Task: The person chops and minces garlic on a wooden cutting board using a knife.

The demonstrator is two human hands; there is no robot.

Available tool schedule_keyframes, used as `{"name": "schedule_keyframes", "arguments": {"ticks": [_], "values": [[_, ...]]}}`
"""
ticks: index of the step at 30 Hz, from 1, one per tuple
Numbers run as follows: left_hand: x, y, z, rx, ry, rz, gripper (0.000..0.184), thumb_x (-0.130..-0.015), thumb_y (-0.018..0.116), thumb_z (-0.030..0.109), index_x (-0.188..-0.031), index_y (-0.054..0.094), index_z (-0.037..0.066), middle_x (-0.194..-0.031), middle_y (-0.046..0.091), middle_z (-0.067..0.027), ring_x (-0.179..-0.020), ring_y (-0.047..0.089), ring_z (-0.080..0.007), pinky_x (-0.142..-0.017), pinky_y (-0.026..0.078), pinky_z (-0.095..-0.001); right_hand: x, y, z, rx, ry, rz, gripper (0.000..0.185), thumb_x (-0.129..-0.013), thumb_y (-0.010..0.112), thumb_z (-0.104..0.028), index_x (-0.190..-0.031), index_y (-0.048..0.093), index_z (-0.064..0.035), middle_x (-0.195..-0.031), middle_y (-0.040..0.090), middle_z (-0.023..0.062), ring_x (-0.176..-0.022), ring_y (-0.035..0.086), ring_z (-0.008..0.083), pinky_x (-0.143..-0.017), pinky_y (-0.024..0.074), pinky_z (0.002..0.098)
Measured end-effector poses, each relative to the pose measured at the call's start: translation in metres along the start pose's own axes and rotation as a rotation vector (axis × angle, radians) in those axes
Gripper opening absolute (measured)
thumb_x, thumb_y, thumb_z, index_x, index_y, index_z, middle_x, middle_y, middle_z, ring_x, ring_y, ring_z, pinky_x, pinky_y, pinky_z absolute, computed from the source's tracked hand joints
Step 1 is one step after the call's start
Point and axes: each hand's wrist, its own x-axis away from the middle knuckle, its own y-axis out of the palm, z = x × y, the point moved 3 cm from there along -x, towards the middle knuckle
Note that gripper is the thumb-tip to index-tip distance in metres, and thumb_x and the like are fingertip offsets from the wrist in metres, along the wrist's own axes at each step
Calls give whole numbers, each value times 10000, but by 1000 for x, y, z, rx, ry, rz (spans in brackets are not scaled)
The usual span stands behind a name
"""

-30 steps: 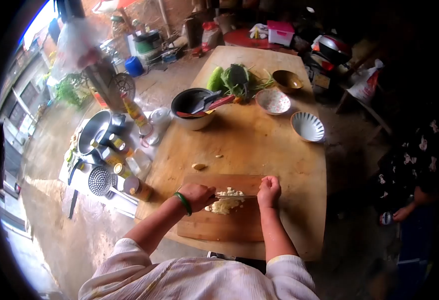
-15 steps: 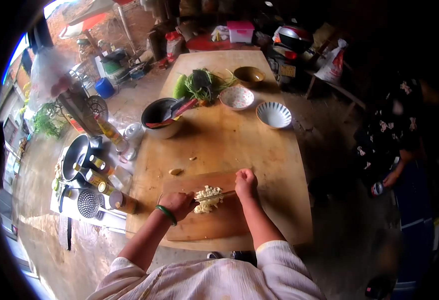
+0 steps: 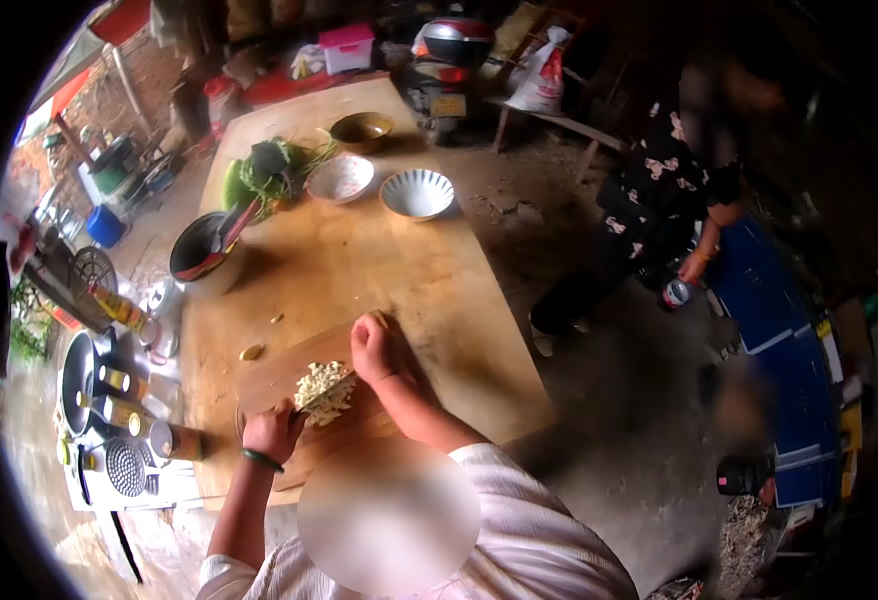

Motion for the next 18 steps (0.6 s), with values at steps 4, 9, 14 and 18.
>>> {"name": "schedule_keyframes", "arguments": {"ticks": [4, 9, 14, 18], "values": [[-14, -4, -8, 13, 106, -50, 250, -893, 642, 318, -902, 548, 86, -742, 659, -169, -684, 639, -393, -585, 495, -503, 2, 4, 27, -55, 41, 31, 74, -861, 601, -139, -835, 615, -71, -795, 668, 141, -766, 656, 332, -681, 521, 401], [-10, -24, 17, -70, 97, -42, 252, -876, 657, 309, -891, 564, 75, -744, 662, -178, -689, 639, -400, -590, 499, -500, -5, 6, 36, -228, 134, 10, 115, -892, 610, -115, -799, 582, -54, -630, 561, 34, -598, 547, 135, -563, 452, 309], [0, 5, 6, -43, 20, -15, 269, -891, 635, 341, -928, 575, 82, -745, 670, -182, -669, 647, -400, -583, 510, -508, 9, -5, 6, -59, -69, 96, 128, -895, 621, -154, -804, 578, -76, -637, 565, 75, -578, 558, 190, -563, 459, 329], [-10, -27, 15, -46, 86, -17, 254, -872, 650, 312, -928, 570, 78, -760, 666, -185, -714, 648, -400, -591, 503, -512, 2, 3, 33, -181, 52, 56, 153, -906, 608, -148, -776, 578, -72, -614, 557, 6, -561, 521, 102, -534, 428, 281]]}}
